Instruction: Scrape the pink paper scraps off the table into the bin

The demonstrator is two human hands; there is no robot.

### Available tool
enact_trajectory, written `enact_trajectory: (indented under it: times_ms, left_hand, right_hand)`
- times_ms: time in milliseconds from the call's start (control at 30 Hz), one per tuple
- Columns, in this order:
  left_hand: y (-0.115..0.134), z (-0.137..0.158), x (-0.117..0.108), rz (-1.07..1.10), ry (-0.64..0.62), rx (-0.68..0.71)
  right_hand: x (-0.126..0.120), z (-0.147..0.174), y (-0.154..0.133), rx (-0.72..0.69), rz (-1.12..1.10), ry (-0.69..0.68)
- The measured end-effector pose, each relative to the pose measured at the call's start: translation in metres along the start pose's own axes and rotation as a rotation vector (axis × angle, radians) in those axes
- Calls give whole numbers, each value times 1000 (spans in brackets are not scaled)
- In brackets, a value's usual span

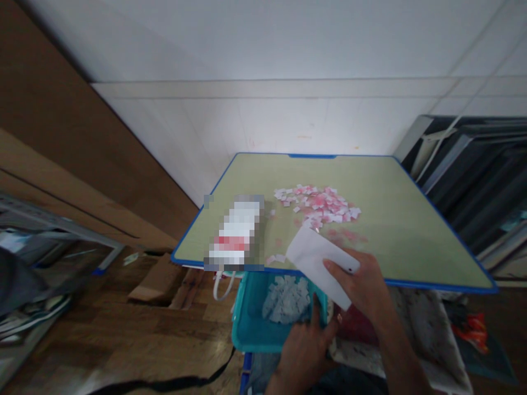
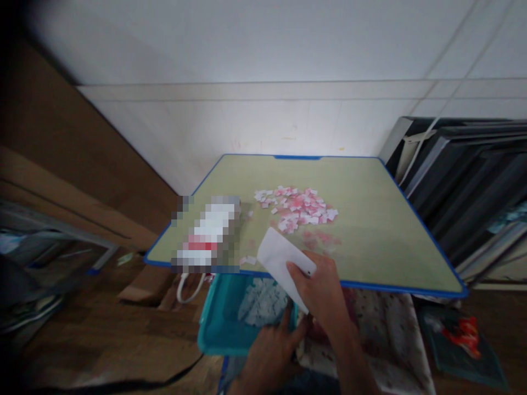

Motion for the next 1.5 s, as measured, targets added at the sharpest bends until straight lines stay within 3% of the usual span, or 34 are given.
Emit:
enact_trajectory:
  times_ms: [367, 567, 767, 867, 1133, 1267, 1500]
  left_hand:
    - [1, 1, 2, -42, -37, -10]
    - [-1, 1, 6, -66, -64, -18]
    - [-1, 1, -2, -20, 12, -14]
    - [1, 1, -3, -9, 24, 4]
    - [0, 1, -1, -9, 35, 5]
    - [1, 1, -1, -16, 21, 9]
    - [-1, 2, 0, -14, -4, 2]
  right_hand:
    - [-34, 13, 21, 135, 64, 103]
    - [-39, 20, 27, 166, 60, 114]
    - [-35, 26, 26, 173, -18, -7]
    - [-39, 27, 32, 217, -40, 23]
    - [-22, 27, 21, 165, -71, -95]
    - [-23, 24, 15, 177, -101, -44]
    - [10, 2, -12, 10, -55, -28]
Point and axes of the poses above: each hand's wrist, its own z-axis away from the middle knuckle, its own x-axis out of the palm, y = z × x, the point moved 10 cm from there along -z, towards the middle knuckle, and after that the axes turned 1 degree about -z, right-handed, at the moved point
